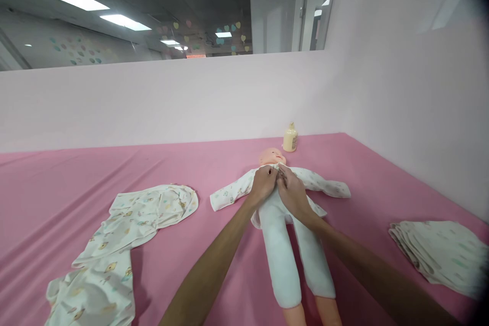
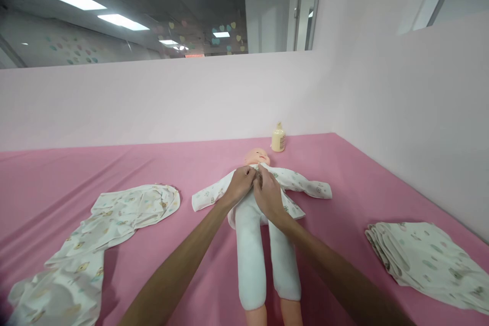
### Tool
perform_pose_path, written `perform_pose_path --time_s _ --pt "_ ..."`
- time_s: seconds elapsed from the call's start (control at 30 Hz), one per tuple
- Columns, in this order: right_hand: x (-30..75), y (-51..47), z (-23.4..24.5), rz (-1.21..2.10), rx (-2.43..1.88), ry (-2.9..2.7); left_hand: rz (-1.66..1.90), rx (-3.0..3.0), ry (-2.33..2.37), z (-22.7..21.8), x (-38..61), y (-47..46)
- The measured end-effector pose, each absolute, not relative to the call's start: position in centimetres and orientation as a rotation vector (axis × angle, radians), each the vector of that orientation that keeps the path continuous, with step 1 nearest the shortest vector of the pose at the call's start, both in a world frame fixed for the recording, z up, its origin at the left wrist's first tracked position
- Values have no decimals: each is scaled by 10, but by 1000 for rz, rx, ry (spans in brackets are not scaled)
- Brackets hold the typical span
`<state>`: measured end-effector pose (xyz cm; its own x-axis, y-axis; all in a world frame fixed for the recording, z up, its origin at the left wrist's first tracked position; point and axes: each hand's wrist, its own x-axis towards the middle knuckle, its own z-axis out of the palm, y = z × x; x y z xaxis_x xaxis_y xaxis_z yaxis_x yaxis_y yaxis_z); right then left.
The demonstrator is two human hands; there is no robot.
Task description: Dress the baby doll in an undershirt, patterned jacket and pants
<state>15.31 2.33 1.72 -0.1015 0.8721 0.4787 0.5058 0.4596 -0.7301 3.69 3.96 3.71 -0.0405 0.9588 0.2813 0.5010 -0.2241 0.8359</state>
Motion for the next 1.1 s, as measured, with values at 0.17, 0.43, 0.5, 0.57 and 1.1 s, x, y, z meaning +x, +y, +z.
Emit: perform_pose_path --time_s 0.17,0.43,0.5,0.57,1.1 --pt "153 18 15 227 -1172 -1915 1222 1759 1562 34 37 41" --pt "154 24 16 217 -1202 -1886 1238 1725 1550 32 38 43" --pt "154 28 14 274 -1179 -1843 1236 1726 1505 31 37 44" --pt "155 31 12 360 -1160 -1791 1219 1739 1449 32 34 44" --pt "177 -4 65 21 -1553 -2310 618 2059 1601 95 -5 -9"
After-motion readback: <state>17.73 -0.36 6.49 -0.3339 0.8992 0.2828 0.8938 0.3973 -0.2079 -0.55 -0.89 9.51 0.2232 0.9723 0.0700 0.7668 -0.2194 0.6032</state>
